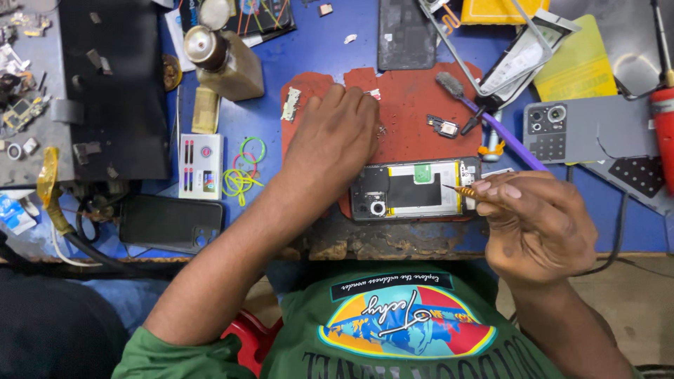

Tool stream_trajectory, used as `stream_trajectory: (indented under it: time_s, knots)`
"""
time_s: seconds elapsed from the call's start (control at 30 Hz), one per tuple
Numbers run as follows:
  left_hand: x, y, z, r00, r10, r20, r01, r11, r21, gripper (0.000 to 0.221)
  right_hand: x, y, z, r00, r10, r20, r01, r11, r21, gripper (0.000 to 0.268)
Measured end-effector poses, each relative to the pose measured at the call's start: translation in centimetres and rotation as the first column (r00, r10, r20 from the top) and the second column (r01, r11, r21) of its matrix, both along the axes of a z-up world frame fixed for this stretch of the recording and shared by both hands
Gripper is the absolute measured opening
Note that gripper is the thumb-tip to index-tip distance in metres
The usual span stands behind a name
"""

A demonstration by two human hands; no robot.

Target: The person disassembles a mobile phone using a screwdriver and a prying tool, removes the battery, and then fits a new screen assembly onto the frame while another person assists by holding the device.

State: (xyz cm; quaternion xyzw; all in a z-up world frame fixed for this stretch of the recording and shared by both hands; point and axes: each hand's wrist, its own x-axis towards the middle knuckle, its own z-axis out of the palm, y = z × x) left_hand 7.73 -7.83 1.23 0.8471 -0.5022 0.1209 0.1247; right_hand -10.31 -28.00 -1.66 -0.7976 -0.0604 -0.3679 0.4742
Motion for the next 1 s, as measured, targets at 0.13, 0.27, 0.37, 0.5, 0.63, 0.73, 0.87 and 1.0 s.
stream_trajectory:
  time_s: [0.13, 0.27, 0.37, 0.5, 0.63, 0.73, 0.87, 1.0]
  knots:
    - [-0.5, 0.6, 0.7, 0.995, -0.014, -0.098, 0.005, 0.996, -0.09, 0.011, 0.0, -0.2, 0.0, 1.0, -0.004, -0.009, 0.004, 1.0, 0.007, 0.037]
    - [-1.3, 2.4, 2.6, 0.972, 0.028, -0.232, -0.064, 0.987, -0.15, 0.011, -0.1, -0.3, 0.0, 1.0, 0.016, -0.026, -0.016, 1.0, 0.018, 0.035]
    - [-2.2, 3.3, 3.5, 0.949, 0.053, -0.31, -0.089, 0.991, -0.102, 0.01, -0.2, -0.2, 0.0, 1.0, 0.014, -0.027, -0.014, 1.0, 0.018, 0.033]
    - [-3.6, 3.6, 3.5, 0.948, 0.049, -0.313, -0.053, 0.999, -0.006, 0.01, -0.2, 0.0, 0.1, 1.0, 0.004, -0.029, -0.004, 1.0, -0.006, 0.032]
    - [-3.8, 3.6, 2.9, 0.96, 0.063, -0.271, -0.064, 0.998, 0.007, 0.01, -0.1, 0.1, 0.2, 1.0, 0.003, -0.03, -0.004, 1.0, -0.009, 0.032]
    - [-3.9, 3.4, 2.5, 0.972, 0.07, -0.225, -0.064, 0.997, 0.034, 0.01, -0.1, 0.0, 0.2, 1.0, -0.003, -0.03, 0.002, 1.0, -0.021, 0.032]
    - [-3.8, 2.8, 2.3, 0.991, 0.068, -0.112, -0.056, 0.993, 0.104, 0.011, -0.1, -0.1, 0.1, 1.0, -0.005, -0.031, 0.005, 1.0, -0.013, 0.032]
    - [-3.8, 2.5, 2.5, 0.998, 0.053, -0.043, -0.045, 0.983, 0.179, 0.01, 0.0, -0.1, 0.2, 1.0, -0.007, -0.026, 0.006, 1.0, -0.028, 0.033]
